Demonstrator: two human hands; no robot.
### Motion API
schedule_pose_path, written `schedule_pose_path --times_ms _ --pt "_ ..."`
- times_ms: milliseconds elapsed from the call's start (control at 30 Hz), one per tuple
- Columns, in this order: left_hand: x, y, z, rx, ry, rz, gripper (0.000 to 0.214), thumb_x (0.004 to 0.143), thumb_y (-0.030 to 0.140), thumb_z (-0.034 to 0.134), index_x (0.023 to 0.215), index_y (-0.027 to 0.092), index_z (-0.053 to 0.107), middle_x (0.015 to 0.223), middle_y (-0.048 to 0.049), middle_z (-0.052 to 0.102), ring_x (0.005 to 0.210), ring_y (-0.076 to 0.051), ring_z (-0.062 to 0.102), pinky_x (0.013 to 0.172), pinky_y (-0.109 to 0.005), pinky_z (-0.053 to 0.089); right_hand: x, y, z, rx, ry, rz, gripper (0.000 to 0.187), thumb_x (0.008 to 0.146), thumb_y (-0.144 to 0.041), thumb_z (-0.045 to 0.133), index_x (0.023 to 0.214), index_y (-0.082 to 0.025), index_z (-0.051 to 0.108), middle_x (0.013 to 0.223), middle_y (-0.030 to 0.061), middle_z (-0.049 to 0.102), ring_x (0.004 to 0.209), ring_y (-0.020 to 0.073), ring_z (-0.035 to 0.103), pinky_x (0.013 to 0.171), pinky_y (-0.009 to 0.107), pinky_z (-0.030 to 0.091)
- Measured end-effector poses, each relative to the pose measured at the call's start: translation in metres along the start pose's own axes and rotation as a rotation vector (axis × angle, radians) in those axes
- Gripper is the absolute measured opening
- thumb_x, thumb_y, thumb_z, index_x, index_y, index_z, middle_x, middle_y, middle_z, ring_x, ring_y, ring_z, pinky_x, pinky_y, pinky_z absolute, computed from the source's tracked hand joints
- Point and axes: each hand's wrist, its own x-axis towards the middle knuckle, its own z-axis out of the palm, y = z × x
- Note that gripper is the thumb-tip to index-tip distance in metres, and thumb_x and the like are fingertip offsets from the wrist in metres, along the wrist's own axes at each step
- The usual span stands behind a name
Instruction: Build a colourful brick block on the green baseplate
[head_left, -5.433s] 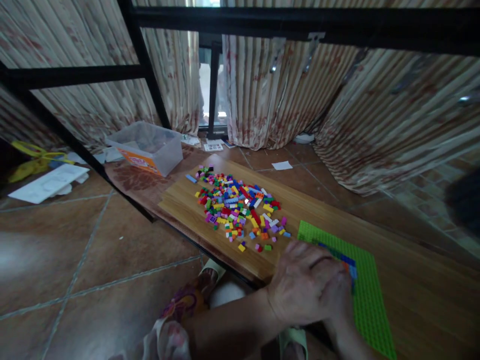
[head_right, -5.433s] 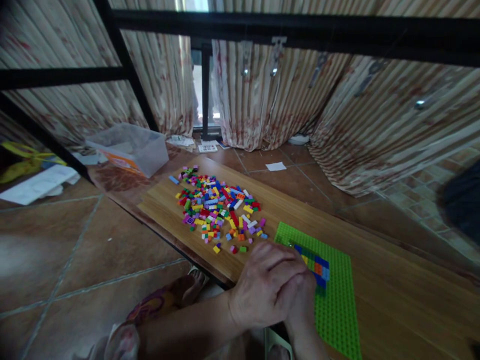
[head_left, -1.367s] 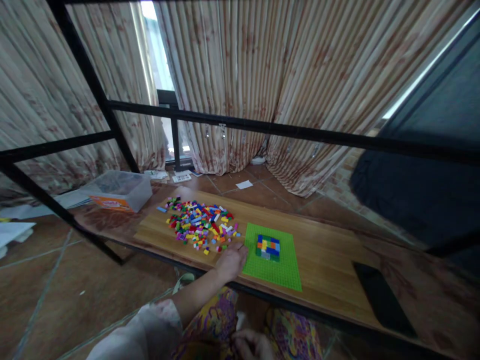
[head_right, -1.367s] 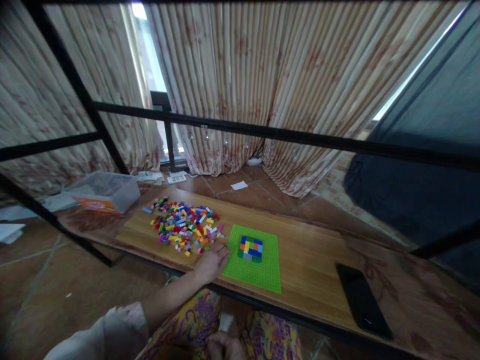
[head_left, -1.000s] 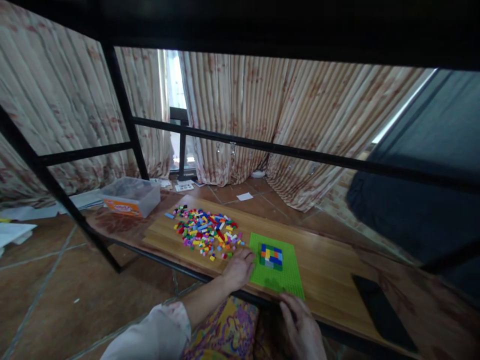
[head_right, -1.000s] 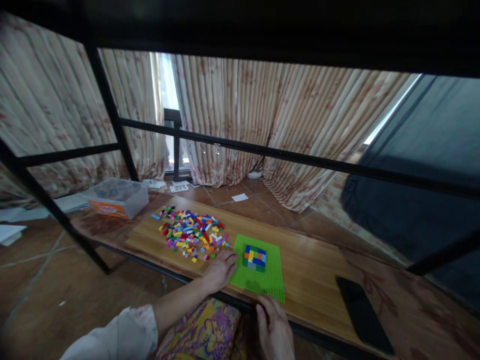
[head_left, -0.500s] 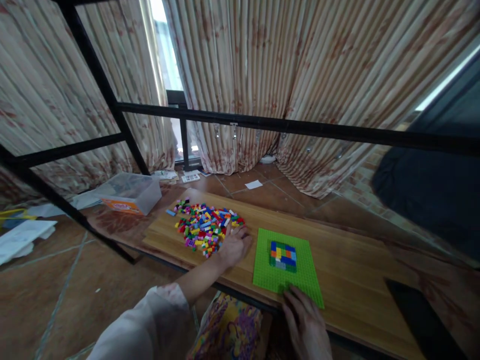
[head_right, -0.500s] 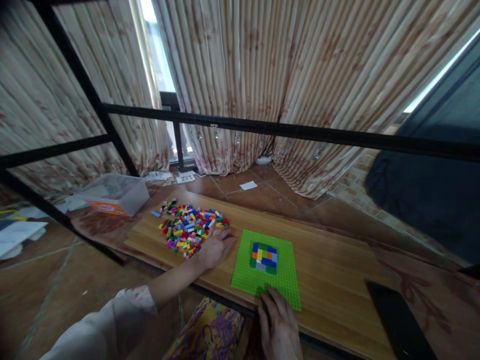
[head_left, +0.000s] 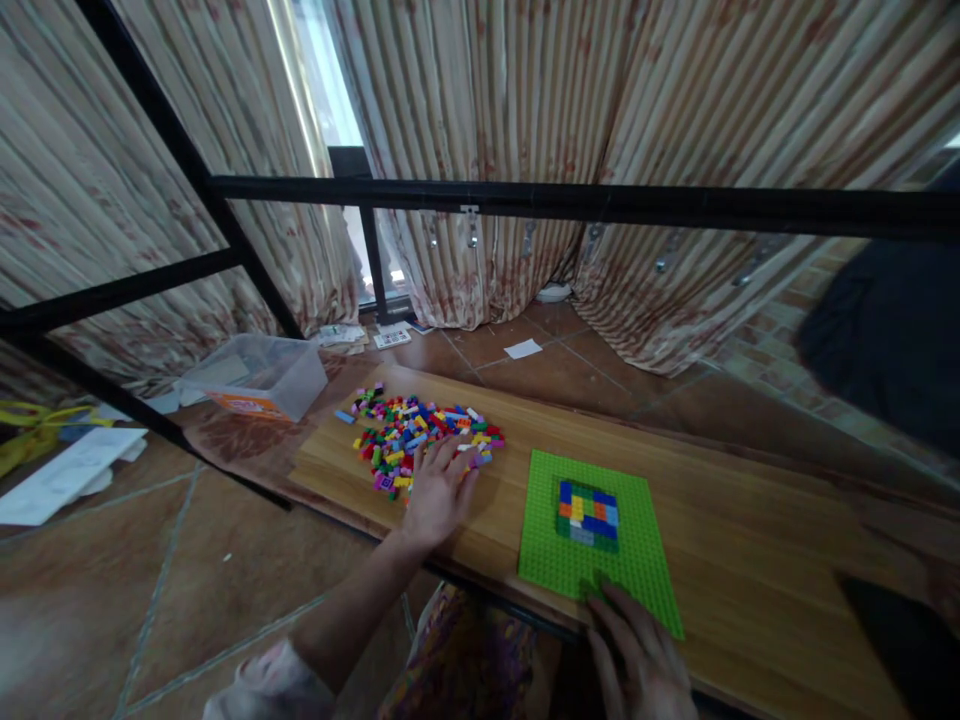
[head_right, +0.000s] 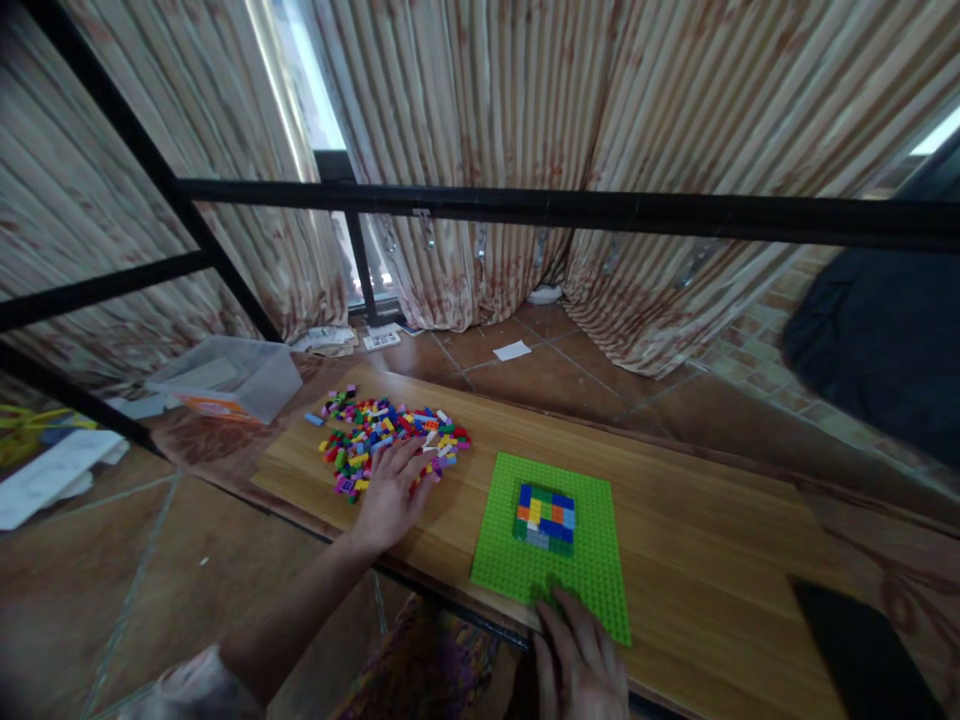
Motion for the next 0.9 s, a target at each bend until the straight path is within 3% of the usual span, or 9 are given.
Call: schedule_pose_path --times_ms 100,267,500,700,900 --pt "-0.032 -0.008 -0.012 0.043 0.072 -0.122 0.045 0.089 0.033 0.056 0.133 0.02 0.051 0.143 -0.0149 0.046 0.129 -0.03 0.043 0.105 -0.051 0.036 -0.008 0.013 0.005 -0.007 -0.041 -0.067 0.035 0.091 -0.043 0.05 0.117 -0.026 0.066 0.122 0.0078 0.066 0.107 0.0275 0.062 0.084 0.042 0.05" --pt "-0.063 -0.015 -0.015 0.159 -0.027 -0.277 0.074 0.08 0.051 0.065 0.142 0.019 0.04 0.15 -0.0201 0.034 0.135 -0.038 0.035 0.106 -0.06 0.03 -0.012 0.021 0.009 -0.031 -0.055 -0.029 0.035 0.09 -0.046 0.049 0.116 -0.029 0.068 0.121 0.0067 0.067 0.102 0.0295 0.063 0.083 0.045 0.049" --pt "-0.047 -0.016 -0.004 0.214 -0.062 -0.314 0.076 0.082 0.056 0.06 0.142 0.015 0.041 0.15 -0.023 0.034 0.138 -0.039 0.032 0.109 -0.06 0.025 0.0 -0.005 0.011 -0.055 -0.052 0.014 0.038 0.091 -0.048 0.047 0.115 -0.027 0.068 0.12 0.0094 0.066 0.101 0.0298 0.062 0.083 0.045 0.047" --pt "-0.033 -0.018 0.0 0.228 -0.09 -0.319 0.072 0.085 0.056 0.055 0.143 0.016 0.042 0.152 -0.0214 0.033 0.137 -0.039 0.033 0.107 -0.062 0.028 0.022 -0.021 0.012 -0.007 -0.03 -0.045 0.036 0.092 -0.046 0.047 0.109 -0.023 0.068 0.115 0.0105 0.066 0.101 0.0265 0.06 0.084 0.042 0.047" --pt "-0.03 -0.019 -0.002 0.197 -0.078 -0.271 0.069 0.086 0.055 0.054 0.143 0.018 0.04 0.151 -0.0195 0.034 0.138 -0.038 0.032 0.107 -0.063 0.028 0.038 -0.034 0.002 0.028 -0.079 0.054 0.036 0.092 -0.048 0.046 0.102 -0.021 0.068 0.116 0.0118 0.064 0.101 0.0279 0.059 0.085 0.045 0.046"
